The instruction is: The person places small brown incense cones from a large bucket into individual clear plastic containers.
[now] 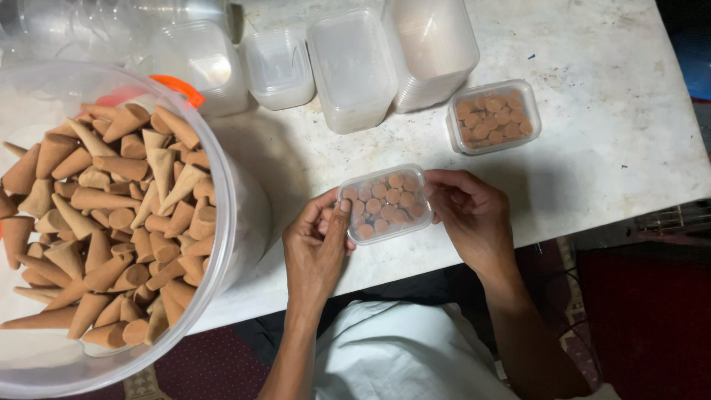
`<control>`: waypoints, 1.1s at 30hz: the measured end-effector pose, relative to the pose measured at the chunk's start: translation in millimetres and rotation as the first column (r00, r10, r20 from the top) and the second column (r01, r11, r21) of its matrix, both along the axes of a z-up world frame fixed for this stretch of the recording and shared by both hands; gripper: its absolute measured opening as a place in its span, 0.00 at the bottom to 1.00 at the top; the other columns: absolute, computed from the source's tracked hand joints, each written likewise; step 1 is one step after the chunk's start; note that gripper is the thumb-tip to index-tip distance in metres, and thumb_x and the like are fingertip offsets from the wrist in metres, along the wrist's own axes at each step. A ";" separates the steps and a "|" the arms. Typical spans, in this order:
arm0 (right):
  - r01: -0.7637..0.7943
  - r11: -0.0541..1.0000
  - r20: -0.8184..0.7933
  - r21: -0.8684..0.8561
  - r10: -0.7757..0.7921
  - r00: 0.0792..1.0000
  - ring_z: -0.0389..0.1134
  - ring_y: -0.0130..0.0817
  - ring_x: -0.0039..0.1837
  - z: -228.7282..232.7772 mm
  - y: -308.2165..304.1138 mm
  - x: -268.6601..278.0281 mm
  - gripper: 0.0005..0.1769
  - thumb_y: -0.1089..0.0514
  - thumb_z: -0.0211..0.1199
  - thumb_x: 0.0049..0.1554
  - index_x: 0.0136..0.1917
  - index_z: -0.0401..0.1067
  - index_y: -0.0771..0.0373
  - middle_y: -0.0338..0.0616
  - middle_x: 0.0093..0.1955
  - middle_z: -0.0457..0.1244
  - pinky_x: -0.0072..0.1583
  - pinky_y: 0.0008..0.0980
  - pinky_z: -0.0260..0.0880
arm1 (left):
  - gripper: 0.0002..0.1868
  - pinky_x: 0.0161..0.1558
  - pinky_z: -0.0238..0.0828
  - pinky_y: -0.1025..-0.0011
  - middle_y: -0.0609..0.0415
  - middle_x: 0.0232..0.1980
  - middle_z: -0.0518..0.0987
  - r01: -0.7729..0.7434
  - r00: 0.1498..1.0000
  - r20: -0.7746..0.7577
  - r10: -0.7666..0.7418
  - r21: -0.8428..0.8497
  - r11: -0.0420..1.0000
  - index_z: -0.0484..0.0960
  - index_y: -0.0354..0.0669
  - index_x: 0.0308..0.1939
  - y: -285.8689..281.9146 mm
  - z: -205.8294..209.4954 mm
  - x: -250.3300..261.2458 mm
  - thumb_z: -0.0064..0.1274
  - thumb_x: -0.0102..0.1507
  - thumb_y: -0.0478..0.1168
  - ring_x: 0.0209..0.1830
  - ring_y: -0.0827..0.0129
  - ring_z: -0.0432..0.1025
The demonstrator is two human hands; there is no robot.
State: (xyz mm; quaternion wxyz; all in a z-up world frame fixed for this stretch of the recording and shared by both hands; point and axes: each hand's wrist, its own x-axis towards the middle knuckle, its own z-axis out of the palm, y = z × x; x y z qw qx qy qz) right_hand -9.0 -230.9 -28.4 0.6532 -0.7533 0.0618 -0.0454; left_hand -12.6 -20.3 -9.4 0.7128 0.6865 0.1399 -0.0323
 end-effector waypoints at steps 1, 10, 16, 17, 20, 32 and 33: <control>0.009 1.000 0.001 0.003 -0.009 1.000 0.68 0.28 0.37 0.0 -4.1 -1.2 0.12 0.71 0.63 0.57 0.55 0.75 0.70 0.51 0.42 0.67 0.40 0.26 0.75 | 0.16 0.20 0.73 0.75 0.49 0.21 0.76 0.009 1.000 0.001 -0.009 0.003 1.000 0.82 0.29 0.53 -4.1 0.2 -0.8 0.54 0.66 0.38 0.18 0.72 0.72; 0.239 0.968 -0.088 -0.078 -0.246 0.965 0.67 0.28 0.38 16.6 -54.5 -21.9 0.11 0.70 0.65 0.57 0.55 0.77 0.71 0.52 0.38 0.67 0.41 0.29 0.73 | 0.17 0.22 0.73 0.77 0.48 0.17 0.77 0.163 0.986 0.036 -0.161 -0.052 0.985 0.81 0.29 0.55 -65.9 -5.2 -3.5 0.54 0.66 0.38 0.16 0.72 0.72; 0.305 0.943 -0.008 -0.134 -0.309 0.951 0.66 0.28 0.43 9.9 -93.0 -22.8 0.11 0.70 0.66 0.60 0.57 0.75 0.72 0.51 0.40 0.65 0.46 0.28 0.72 | 0.17 0.24 0.73 0.78 0.49 0.18 0.78 0.239 0.969 0.081 -0.235 -0.035 0.970 0.80 0.28 0.56 -108.8 -3.8 10.1 0.51 0.67 0.37 0.17 0.75 0.72; 0.324 0.936 -0.010 -0.138 -0.328 0.945 0.66 0.28 0.43 8.5 -97.0 -21.3 0.10 0.69 0.66 0.61 0.57 0.75 0.72 0.51 0.41 0.65 0.46 0.28 0.71 | 0.18 0.24 0.73 0.78 0.49 0.19 0.78 0.232 0.970 0.091 -0.227 -0.043 0.972 0.78 0.26 0.57 -113.5 -3.8 12.4 0.51 0.68 0.37 0.17 0.75 0.72; 0.341 0.927 -0.009 -0.158 -0.346 0.938 0.66 0.28 0.44 6.6 -107.2 -16.4 0.10 0.68 0.66 0.62 0.57 0.75 0.72 0.51 0.42 0.66 0.46 0.28 0.71 | 0.22 0.25 0.74 0.77 0.48 0.20 0.78 0.221 0.969 0.121 -0.214 -0.044 0.974 0.73 0.23 0.61 -124.1 -2.8 18.3 0.51 0.68 0.37 0.18 0.75 0.72; 0.361 0.917 -0.026 -0.169 -0.370 0.929 0.67 0.29 0.47 6.7 -117.9 -5.1 0.09 0.66 0.66 0.64 0.58 0.75 0.68 0.50 0.44 0.66 0.49 0.28 0.71 | 0.30 0.26 0.75 0.76 0.49 0.23 0.77 0.276 0.952 0.147 -0.270 -0.018 0.961 0.61 0.21 0.70 -131.7 -0.2 29.0 0.48 0.68 0.36 0.20 0.74 0.72; 0.363 0.919 -0.032 -0.157 -0.372 0.928 0.68 0.30 0.47 4.3 -119.3 -5.5 0.09 0.66 0.65 0.64 0.58 0.75 0.68 0.50 0.44 0.66 0.49 0.28 0.71 | 0.31 0.26 0.76 0.76 0.50 0.23 0.77 0.296 0.944 0.152 -0.293 0.000 0.955 0.59 0.21 0.71 -129.8 2.0 31.2 0.48 0.68 0.35 0.20 0.74 0.72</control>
